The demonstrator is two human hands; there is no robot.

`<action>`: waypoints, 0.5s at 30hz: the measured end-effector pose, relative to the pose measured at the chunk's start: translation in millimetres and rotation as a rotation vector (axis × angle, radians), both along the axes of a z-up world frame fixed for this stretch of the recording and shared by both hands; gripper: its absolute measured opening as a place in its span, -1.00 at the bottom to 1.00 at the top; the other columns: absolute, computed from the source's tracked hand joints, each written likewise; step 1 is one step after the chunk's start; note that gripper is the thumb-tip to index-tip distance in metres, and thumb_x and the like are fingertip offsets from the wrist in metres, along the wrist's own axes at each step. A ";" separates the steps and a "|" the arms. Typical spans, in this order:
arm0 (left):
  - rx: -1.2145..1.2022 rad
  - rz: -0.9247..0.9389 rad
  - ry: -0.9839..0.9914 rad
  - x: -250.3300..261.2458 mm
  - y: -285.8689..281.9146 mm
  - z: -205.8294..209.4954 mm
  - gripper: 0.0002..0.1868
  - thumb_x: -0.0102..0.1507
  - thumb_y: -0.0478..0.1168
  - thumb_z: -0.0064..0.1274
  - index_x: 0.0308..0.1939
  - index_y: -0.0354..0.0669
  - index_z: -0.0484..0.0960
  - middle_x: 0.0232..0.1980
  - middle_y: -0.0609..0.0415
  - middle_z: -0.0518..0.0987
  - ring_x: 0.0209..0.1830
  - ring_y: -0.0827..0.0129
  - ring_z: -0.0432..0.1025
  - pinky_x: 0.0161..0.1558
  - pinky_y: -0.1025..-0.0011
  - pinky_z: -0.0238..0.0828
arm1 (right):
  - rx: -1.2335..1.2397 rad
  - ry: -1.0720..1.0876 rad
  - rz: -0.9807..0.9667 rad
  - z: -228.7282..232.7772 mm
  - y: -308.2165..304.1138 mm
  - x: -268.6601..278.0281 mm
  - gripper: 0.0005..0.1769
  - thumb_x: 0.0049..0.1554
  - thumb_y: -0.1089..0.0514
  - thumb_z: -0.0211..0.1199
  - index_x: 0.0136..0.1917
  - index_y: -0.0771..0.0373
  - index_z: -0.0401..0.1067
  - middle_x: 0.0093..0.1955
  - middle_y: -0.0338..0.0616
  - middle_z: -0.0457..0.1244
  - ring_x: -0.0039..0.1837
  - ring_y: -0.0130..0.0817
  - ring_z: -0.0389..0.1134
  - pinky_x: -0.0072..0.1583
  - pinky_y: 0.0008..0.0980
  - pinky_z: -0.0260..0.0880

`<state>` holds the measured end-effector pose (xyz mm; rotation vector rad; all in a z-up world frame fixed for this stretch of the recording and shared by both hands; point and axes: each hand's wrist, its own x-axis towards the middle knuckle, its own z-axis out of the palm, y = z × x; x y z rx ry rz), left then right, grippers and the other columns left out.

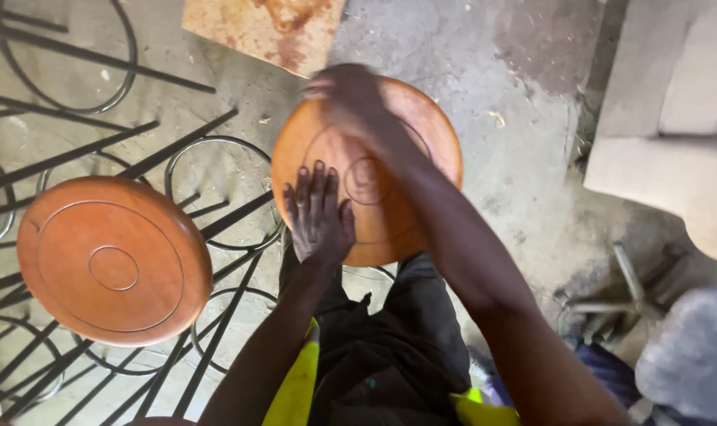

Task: The person sands the wooden seats of stools by hand using a piece of sandpaper, moving across the surfaces with repeated strokes.

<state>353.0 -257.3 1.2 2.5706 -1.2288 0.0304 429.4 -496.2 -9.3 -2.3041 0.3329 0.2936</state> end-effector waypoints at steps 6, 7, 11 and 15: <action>-0.023 0.009 0.033 2.1 0.3 -2.1 -0.42 0.48 0.02 -0.26 0.52 -0.16 0.35 0.61 -0.03 0.20 0.66 -0.01 -0.03 0.61 -0.14 -0.26 | -0.167 0.133 -0.561 45.0 -41.7 -133.9 -0.71 0.19 -0.02 0.00 -0.10 0.08 0.51 -0.21 -0.18 0.35 -0.12 -0.25 0.32 -0.11 -0.18 0.21; -0.029 0.011 0.033 0.9 0.8 -3.9 -0.41 0.49 0.03 -0.29 0.53 -0.16 0.33 0.62 -0.03 0.20 0.66 -0.01 -0.03 0.60 -0.15 -0.24 | 0.094 0.149 -0.818 65.1 -30.2 -135.1 -0.62 0.17 -0.06 0.05 0.12 -0.01 0.60 -0.12 -0.41 0.36 0.03 -0.56 0.28 0.01 -0.37 0.27; -0.023 0.011 0.015 -2.0 8.8 -2.6 -0.43 0.47 0.02 -0.20 0.51 -0.15 0.36 0.60 -0.03 0.24 0.64 -0.01 0.04 0.59 -0.15 -0.17 | -0.235 -0.311 -0.310 11.9 -8.6 -45.0 -0.69 0.32 -0.03 0.20 0.24 0.06 0.61 0.20 -0.22 0.44 0.16 -0.18 0.47 0.13 -0.17 0.41; -0.036 0.042 0.068 -0.5 4.6 -11.8 -0.50 0.39 0.01 -0.15 0.32 -0.16 0.49 0.35 -0.09 0.41 0.42 -0.11 0.22 0.48 -0.17 0.00 | 0.017 0.260 0.082 95.4 90.3 28.8 -0.75 0.15 0.31 0.25 0.04 0.03 0.61 0.13 -0.28 0.44 0.19 -0.43 0.46 0.36 -0.30 0.36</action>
